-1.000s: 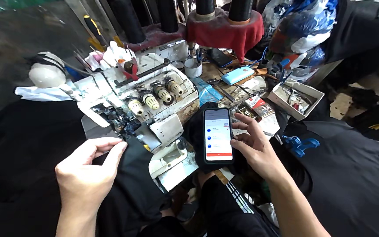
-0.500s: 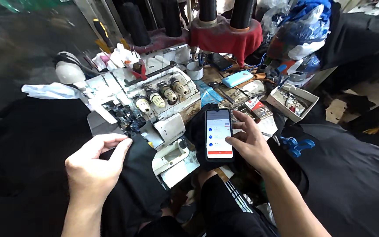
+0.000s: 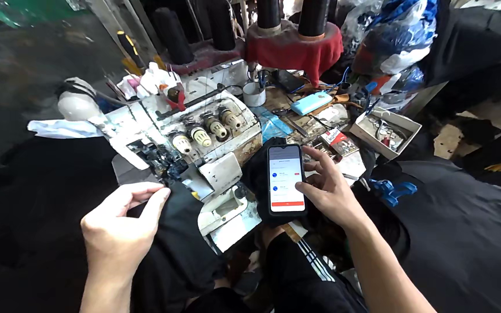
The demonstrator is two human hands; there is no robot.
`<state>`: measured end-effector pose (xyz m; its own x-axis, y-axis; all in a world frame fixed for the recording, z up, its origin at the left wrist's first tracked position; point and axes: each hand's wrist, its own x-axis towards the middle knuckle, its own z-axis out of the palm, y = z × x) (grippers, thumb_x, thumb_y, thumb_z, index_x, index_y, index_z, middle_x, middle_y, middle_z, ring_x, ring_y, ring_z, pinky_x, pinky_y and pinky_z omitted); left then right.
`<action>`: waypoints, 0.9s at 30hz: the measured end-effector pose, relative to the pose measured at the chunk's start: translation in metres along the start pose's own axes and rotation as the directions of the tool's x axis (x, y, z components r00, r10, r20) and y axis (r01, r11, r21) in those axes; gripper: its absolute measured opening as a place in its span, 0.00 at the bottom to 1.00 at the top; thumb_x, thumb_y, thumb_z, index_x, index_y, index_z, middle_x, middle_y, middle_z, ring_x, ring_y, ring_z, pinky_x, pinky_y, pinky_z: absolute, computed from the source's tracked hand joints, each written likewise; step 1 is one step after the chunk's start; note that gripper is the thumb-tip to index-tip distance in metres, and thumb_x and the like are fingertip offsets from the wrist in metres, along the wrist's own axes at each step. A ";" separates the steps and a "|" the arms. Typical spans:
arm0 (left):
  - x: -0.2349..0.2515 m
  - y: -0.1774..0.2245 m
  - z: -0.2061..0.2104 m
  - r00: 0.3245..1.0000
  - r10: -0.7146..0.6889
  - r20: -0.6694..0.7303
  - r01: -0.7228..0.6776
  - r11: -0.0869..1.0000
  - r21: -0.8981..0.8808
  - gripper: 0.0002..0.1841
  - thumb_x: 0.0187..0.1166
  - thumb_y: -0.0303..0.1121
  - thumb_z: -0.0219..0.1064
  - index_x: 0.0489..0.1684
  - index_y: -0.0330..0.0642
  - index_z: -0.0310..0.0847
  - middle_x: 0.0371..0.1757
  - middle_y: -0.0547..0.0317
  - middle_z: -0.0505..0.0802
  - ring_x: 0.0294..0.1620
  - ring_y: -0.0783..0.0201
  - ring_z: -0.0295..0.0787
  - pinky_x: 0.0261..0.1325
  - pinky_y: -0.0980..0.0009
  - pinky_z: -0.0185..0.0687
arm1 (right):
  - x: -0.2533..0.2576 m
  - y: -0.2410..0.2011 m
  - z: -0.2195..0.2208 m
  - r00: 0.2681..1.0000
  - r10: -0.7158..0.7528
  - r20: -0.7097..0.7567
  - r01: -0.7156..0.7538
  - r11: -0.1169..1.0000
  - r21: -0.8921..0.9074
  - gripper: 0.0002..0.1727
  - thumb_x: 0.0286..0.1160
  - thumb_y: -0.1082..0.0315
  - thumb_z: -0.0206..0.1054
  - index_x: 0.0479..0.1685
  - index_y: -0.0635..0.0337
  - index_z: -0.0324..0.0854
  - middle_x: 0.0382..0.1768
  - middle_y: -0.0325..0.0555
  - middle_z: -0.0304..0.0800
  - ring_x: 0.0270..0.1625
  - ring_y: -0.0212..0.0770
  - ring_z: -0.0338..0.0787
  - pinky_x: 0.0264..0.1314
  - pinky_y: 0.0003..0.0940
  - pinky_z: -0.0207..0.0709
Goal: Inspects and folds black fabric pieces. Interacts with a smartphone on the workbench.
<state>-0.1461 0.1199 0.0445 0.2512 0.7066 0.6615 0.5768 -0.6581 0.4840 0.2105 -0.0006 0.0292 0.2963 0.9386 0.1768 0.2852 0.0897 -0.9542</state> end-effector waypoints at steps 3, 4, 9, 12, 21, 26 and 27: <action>0.000 -0.002 0.001 1.000 0.010 -0.003 -0.010 1.000 0.004 0.12 0.77 0.37 0.74 0.49 0.38 0.90 0.44 0.60 0.96 0.45 0.72 0.94 0.54 0.71 0.91 | -0.001 -0.001 -0.001 1.000 0.008 0.018 -0.008 1.000 -0.002 0.48 0.65 0.71 0.71 0.91 0.30 0.58 0.61 0.39 0.88 0.34 0.40 0.92 0.29 0.37 0.89; 0.000 -0.003 0.001 1.000 0.014 -0.001 -0.014 1.000 0.006 0.13 0.78 0.38 0.74 0.49 0.38 0.90 0.44 0.59 0.96 0.45 0.71 0.94 0.55 0.71 0.91 | -0.001 0.000 -0.002 1.000 0.007 0.023 -0.007 1.000 0.010 0.47 0.67 0.70 0.70 0.91 0.30 0.58 0.61 0.40 0.89 0.34 0.41 0.92 0.30 0.37 0.89; 0.000 -0.002 0.000 1.000 0.013 -0.005 -0.013 1.000 0.003 0.13 0.78 0.37 0.73 0.49 0.37 0.90 0.44 0.59 0.96 0.45 0.72 0.94 0.55 0.72 0.91 | -0.001 -0.002 -0.004 1.000 0.027 -0.003 -0.027 0.999 0.027 0.33 0.83 0.65 0.60 0.89 0.34 0.63 0.60 0.41 0.90 0.42 0.41 0.95 0.37 0.37 0.90; -0.001 -0.001 0.000 1.000 0.007 -0.001 -0.007 1.000 0.004 0.12 0.78 0.38 0.73 0.49 0.38 0.90 0.44 0.59 0.95 0.45 0.72 0.94 0.55 0.72 0.91 | -0.001 -0.003 -0.004 1.000 0.021 0.014 -0.022 0.999 0.036 0.35 0.80 0.66 0.62 0.89 0.34 0.62 0.60 0.42 0.90 0.42 0.42 0.95 0.37 0.38 0.91; -0.001 -0.004 0.001 1.000 0.021 -0.008 -0.021 1.000 -0.019 0.12 0.78 0.37 0.73 0.49 0.37 0.90 0.45 0.59 0.95 0.44 0.72 0.93 0.53 0.73 0.90 | -0.003 0.000 -0.004 0.998 -0.003 0.063 0.002 1.000 0.013 0.53 0.62 0.73 0.74 0.93 0.31 0.55 0.64 0.38 0.86 0.38 0.41 0.93 0.32 0.38 0.91; -0.001 -0.004 0.001 1.000 0.009 -0.006 -0.009 1.000 -0.018 0.12 0.78 0.37 0.73 0.49 0.38 0.90 0.45 0.59 0.96 0.45 0.72 0.94 0.55 0.72 0.91 | -0.003 -0.001 -0.004 0.999 -0.006 0.050 0.003 0.998 0.062 0.41 0.75 0.67 0.66 0.92 0.32 0.58 0.61 0.43 0.88 0.38 0.42 0.92 0.34 0.37 0.90; -0.001 -0.004 0.001 1.000 0.003 -0.003 -0.003 1.000 -0.014 0.12 0.78 0.37 0.73 0.49 0.38 0.90 0.45 0.59 0.95 0.46 0.71 0.94 0.55 0.71 0.91 | -0.003 -0.001 -0.004 0.999 0.003 0.039 -0.006 0.998 0.062 0.39 0.78 0.66 0.64 0.91 0.32 0.60 0.61 0.43 0.89 0.41 0.42 0.93 0.36 0.37 0.90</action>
<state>-0.1478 0.1216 0.0412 0.2507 0.7036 0.6649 0.5647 -0.6642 0.4899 0.2133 -0.0047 0.0304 0.2613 0.9512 0.1643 0.2262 0.1051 -0.9684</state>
